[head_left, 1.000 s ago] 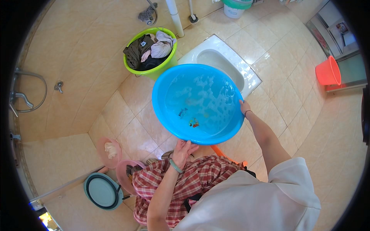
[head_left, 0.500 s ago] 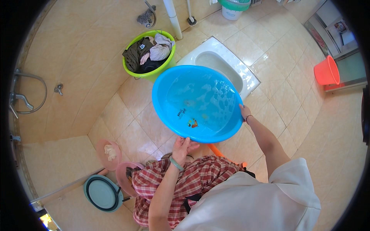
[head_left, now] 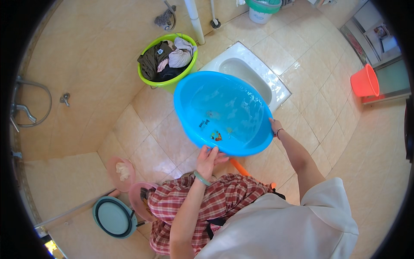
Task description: The person hand-washes several pieces of clothing in a blue basin filled with soapy water. They scrub and rinse items including a dark garment, a light-colored piece, and a mustard-colored cloth, transferring them between the blue basin and a green bucket. The person also pours water from a pink basin into the blue basin and drains the soapy water into a floor drain.
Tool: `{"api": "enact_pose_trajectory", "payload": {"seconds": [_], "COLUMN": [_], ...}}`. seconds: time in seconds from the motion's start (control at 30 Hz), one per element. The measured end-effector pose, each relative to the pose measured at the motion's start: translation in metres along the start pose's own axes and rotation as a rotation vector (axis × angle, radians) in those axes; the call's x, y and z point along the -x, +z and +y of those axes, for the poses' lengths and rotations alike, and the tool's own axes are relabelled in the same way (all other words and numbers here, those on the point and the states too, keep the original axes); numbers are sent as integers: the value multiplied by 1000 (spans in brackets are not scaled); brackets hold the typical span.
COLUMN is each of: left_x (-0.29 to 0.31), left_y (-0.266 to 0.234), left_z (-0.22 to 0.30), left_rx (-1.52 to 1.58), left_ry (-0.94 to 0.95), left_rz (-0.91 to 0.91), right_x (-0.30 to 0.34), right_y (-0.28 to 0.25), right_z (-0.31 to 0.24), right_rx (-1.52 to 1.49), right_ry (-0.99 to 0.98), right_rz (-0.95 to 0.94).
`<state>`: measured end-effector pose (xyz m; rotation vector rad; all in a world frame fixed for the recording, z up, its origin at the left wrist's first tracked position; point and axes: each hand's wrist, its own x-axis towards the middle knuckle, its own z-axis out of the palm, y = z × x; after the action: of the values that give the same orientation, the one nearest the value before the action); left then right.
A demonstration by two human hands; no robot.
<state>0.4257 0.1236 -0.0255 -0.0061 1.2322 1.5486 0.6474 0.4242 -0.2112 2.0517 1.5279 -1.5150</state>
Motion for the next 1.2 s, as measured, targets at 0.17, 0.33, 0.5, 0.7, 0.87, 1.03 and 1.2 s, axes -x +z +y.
{"api": "enact_pose_trajectory", "payload": {"seconds": [0.17, 0.33, 0.5, 0.7, 0.87, 1.03, 1.2], "left_x": [-8, -7, -9, -8, -16, -7, -32], "left_y": [3, 3, 13, 6, -14, -41, -56], "left_z": [4, 6, 7, 13, 2, -29, -80], "left_rx": [2, 15, 23, 179, 66, 207, 343], "left_ry": [0, 2, 7, -55, -50, -345, -698], "left_rz": [-19, -11, -36, 161, 233, 252, 371], "right_x": [-7, -6, -21, -2, -1, 37, 40], "right_y": [-3, 1, -8, 1, -27, -40, -43], "right_z": [5, 5, 20, 15, 7, -26, -22], "right_rx": [-10, 6, -123, -237, -242, -24, 103], "right_ry": [-8, -19, -54, -93, -184, -363, -552], "right_rz": [9, 15, 94, 116, 255, 434, 572]}}
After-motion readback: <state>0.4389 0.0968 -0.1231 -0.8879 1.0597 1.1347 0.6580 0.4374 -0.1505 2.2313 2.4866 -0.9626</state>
